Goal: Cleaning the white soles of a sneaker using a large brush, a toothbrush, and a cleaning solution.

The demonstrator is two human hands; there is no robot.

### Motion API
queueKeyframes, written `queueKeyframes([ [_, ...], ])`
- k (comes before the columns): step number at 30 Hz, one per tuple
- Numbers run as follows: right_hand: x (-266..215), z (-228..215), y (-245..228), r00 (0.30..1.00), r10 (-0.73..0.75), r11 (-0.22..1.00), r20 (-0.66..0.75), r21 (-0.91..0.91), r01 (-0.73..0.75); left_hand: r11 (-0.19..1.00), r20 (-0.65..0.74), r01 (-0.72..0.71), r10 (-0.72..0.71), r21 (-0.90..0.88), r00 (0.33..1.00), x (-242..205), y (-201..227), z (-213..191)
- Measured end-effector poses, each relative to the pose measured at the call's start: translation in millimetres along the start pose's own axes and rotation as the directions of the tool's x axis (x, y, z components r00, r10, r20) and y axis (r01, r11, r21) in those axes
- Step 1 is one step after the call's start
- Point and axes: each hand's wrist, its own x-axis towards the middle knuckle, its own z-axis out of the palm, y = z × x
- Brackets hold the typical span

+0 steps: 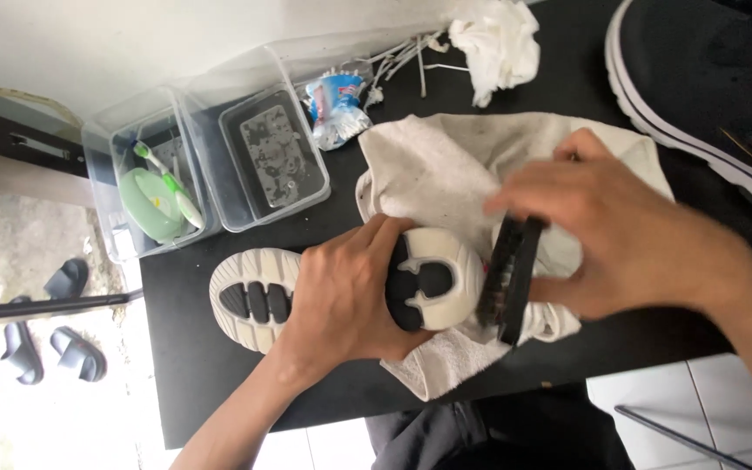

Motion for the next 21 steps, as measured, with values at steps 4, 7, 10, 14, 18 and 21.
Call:
queueKeyframes([
  [4, 12, 15, -15, 0.981, -0.192, 0.962, 0.0, -0.196, 0.189, 0.999, 0.029, 0.014, -0.013, -0.04, 0.999, 2, -1, -2],
  [7, 15, 15, -16, 0.982, -0.18, 0.934, 0.057, -0.304, 0.189, 0.999, 0.067, 0.016, -0.013, -0.046, 0.998, 4, -1, -5],
  [10, 18, 18, -3, 0.984, -0.176, 0.961, -0.029, -0.221, 0.165, 0.995, 0.086, 0.021, -0.012, -0.098, 0.996, 8, 1, -11],
  [14, 18, 16, 14, 0.977, -0.047, 0.999, -0.21, -0.013, 0.045, 0.983, 0.019, 0.063, -0.06, -0.173, 0.998, 17, 8, -16],
  [18, 10, 20, 21, 0.962, -0.119, 0.992, -0.247, -0.065, 0.106, 0.968, 0.072, 0.138, -0.125, -0.211, 0.989, 19, 6, -13],
  [21, 10, 21, 13, 0.965, -0.129, 0.987, -0.227, -0.127, 0.102, 0.96, 0.111, 0.167, -0.146, -0.226, 0.983, 21, 2, -14],
])
